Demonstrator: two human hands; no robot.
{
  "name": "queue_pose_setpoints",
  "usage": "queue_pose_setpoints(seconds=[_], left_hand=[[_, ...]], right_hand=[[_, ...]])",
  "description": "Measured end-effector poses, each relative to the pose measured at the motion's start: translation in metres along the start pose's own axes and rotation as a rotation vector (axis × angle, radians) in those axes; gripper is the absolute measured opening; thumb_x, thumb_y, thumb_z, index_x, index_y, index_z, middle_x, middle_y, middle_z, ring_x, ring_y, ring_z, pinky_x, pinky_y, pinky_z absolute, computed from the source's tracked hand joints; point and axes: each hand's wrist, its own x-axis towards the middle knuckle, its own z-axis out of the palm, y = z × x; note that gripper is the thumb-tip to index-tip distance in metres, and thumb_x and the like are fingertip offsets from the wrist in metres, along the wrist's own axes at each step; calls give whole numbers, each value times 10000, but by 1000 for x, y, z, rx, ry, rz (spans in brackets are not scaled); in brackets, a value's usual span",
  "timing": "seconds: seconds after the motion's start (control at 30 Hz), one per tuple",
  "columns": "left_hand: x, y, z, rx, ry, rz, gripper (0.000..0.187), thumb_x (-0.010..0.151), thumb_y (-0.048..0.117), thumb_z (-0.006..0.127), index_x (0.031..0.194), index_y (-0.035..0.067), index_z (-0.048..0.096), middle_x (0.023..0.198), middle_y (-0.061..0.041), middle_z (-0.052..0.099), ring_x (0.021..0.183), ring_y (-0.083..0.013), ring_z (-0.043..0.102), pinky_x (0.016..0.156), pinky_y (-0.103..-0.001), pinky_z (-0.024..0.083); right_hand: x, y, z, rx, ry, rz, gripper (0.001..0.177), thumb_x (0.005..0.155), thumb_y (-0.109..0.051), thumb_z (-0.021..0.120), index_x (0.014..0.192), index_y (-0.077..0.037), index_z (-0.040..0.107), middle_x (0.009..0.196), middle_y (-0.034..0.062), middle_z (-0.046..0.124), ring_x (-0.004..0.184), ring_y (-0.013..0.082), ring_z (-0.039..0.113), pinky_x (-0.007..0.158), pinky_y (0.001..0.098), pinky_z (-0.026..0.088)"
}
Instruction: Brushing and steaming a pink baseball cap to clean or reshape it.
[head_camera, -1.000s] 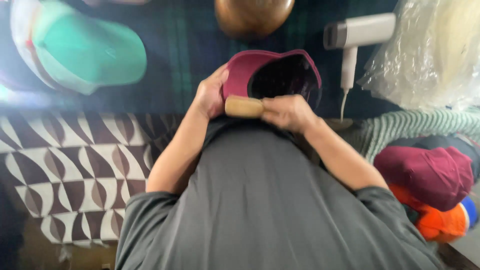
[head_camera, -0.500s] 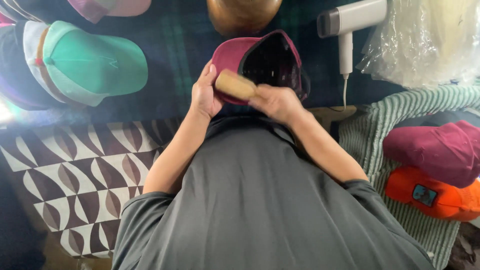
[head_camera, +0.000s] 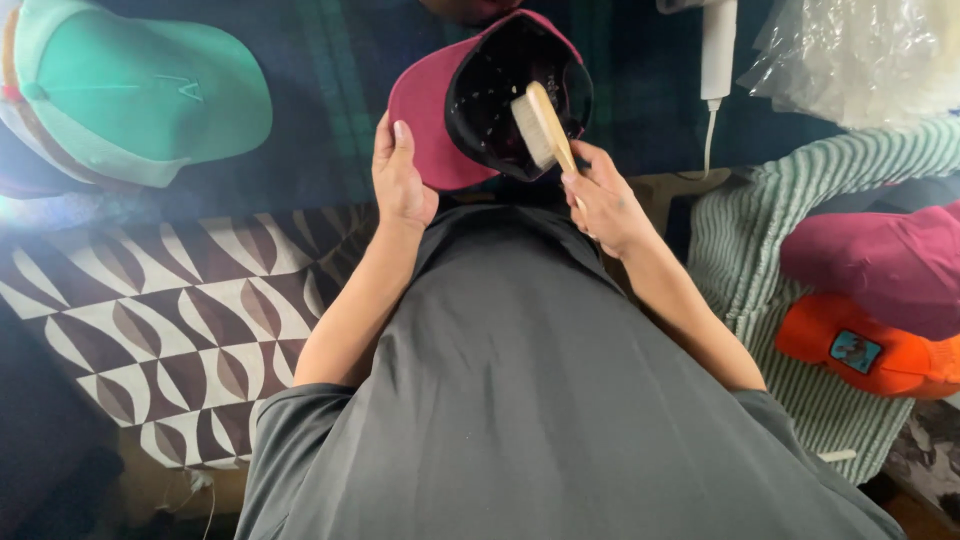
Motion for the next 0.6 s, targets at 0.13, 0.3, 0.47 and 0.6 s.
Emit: queue_pose_setpoints(seconds=[0.13, 0.3, 0.47, 0.6], left_hand=[[-23, 16, 45, 140, 116, -76, 368, 1048, 206, 594, 1380, 47, 600, 1315, -100, 674, 1199, -192, 626, 1101, -339, 510], [-28, 61, 59, 44, -15, 217, 294, 1110, 151, 590, 1374, 22, 606, 1332, -144, 652, 1235, -295, 625, 1109, -465, 536], [-37, 54, 48, 362, 61, 316, 274, 1102, 139, 563, 1344, 20, 618, 1294, -93, 661, 1211, -186, 606, 1131, -352, 484], [-37, 48, 63, 282, 73, 315, 274, 1098, 144, 572, 1334, 16, 624, 1270, -111, 675, 1178, -201, 629, 1095, -359, 520]], right_hand=[[8, -44, 60, -120, 146, 208, 481, 984, -174, 480, 1447, -66, 407, 789, 77, 548, 409, 122, 423, 360, 255, 320], [20, -8, 24, -844, -79, 293, 473, 1012, -440, 465, 1400, -183, 550, 1124, 108, 745, 1050, 306, 706, 876, 404, 490], [2, -34, 34, -717, 95, 32, 529, 1048, -367, 465, 1508, -107, 483, 1343, 86, 617, 1258, 214, 557, 1051, 331, 402], [7, -32, 60, -530, -85, 169, 567, 1023, -394, 495, 1547, -176, 500, 843, -40, 640, 649, 83, 534, 671, 251, 481]])
